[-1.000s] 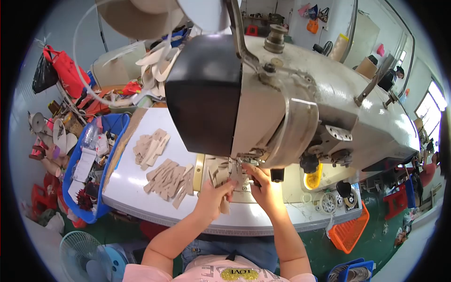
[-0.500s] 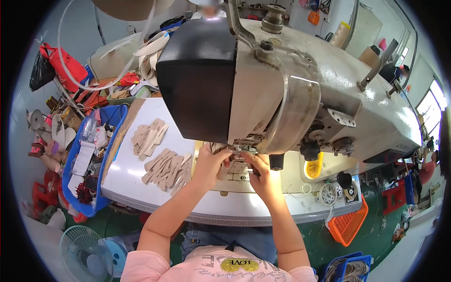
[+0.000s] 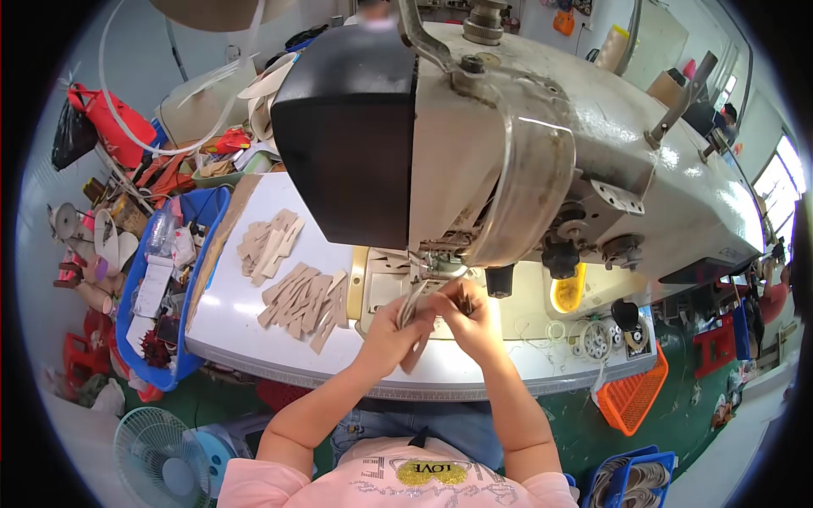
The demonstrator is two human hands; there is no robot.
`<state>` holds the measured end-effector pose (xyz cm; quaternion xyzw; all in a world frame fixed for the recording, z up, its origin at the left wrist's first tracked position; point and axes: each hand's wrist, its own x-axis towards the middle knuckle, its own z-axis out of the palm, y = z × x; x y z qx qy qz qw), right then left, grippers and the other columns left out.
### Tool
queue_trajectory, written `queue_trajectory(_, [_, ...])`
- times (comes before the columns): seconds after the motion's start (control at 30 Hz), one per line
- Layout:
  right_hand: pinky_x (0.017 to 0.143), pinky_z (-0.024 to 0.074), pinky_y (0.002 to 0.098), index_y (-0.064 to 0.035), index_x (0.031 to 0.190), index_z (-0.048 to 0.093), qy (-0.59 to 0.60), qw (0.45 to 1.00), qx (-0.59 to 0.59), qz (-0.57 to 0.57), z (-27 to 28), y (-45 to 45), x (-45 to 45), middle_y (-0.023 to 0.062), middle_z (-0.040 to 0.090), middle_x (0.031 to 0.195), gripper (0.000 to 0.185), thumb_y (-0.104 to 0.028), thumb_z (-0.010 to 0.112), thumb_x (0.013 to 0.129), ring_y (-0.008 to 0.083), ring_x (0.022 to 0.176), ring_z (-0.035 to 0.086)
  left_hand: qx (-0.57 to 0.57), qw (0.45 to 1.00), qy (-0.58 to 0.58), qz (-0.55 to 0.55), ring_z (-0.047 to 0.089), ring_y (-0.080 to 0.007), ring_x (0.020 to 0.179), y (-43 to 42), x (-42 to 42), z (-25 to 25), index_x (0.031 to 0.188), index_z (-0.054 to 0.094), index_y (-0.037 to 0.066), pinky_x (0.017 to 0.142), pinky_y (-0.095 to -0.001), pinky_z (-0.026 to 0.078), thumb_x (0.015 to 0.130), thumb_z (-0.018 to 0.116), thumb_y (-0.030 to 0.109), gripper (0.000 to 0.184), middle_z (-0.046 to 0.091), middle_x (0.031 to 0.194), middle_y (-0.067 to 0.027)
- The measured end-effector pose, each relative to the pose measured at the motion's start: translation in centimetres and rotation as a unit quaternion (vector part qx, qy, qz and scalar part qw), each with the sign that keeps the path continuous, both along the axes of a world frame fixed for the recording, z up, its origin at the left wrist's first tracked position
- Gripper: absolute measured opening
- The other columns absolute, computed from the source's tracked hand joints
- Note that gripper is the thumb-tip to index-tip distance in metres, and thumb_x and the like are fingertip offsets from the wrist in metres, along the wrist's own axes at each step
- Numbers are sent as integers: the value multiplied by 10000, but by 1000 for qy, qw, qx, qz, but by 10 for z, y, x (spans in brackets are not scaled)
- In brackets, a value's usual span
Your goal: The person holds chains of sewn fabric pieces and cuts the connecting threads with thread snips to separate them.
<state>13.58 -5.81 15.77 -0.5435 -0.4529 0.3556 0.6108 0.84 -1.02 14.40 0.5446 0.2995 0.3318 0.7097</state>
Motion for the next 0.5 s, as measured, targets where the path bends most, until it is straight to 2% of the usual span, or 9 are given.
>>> queue_trajectory(0.13, [587, 403, 192, -16, 792, 552, -15, 998, -54, -20, 1, 1, 5, -11, 554, 693, 41, -27, 554, 831, 54, 630, 485, -18, 1000, -7, 18, 467, -58, 550, 12, -5, 7, 810, 554, 24, 480, -206, 357, 805, 596, 82, 72, 526, 649, 3])
queue_trajectory(0.23, [598, 416, 208, -1, 836, 563, -95, 991, 43, -89, -13, 7, 4, -5, 554, 720, 16, 5, 555, 823, 59, 639, 486, -90, 993, -65, 33, 455, -54, 537, 21, 2, 8, 774, 534, 44, 458, -204, 337, 794, 613, 91, 94, 519, 646, 8])
queue_trajectory(0.27, [595, 431, 231, 8, 896, 590, -219, 959, 122, -133, -11, 9, 6, 32, 573, 755, 120, 52, 570, 785, 95, 638, 512, -119, 988, -89, 42, 452, -53, 533, 25, 5, 7, 762, 526, 52, 453, -204, 332, 792, 617, 94, 105, 516, 646, 10])
queue_trajectory(0.37, [629, 504, 289, -30, 997, 606, -323, 929, 138, -115, -10, 9, 15, 130, 646, 837, 366, 92, 567, 654, 232, 725, 649, -134, 981, -122, 74, 453, -52, 532, 31, 14, 8, 752, 500, 77, 454, -206, 335, 798, 613, 108, 126, 516, 648, 10])
queue_trajectory(0.4, [623, 509, 287, -50, 1045, 591, -352, 917, 147, -114, -11, 9, 17, 124, 644, 824, 464, 111, 540, 613, 231, 727, 649, -134, 981, -120, 78, 451, -51, 530, 30, 15, 10, 759, 499, 79, 455, -204, 335, 801, 610, 111, 123, 519, 653, 9])
queue_trajectory(0.5, [619, 508, 288, -64, 1053, 591, -345, 927, 106, -101, -13, 8, 18, 122, 643, 820, 486, 115, 528, 605, 229, 726, 649, -131, 981, -117, 85, 443, -49, 524, 27, 16, 14, 775, 498, 82, 457, -201, 333, 811, 602, 118, 116, 525, 665, 5])
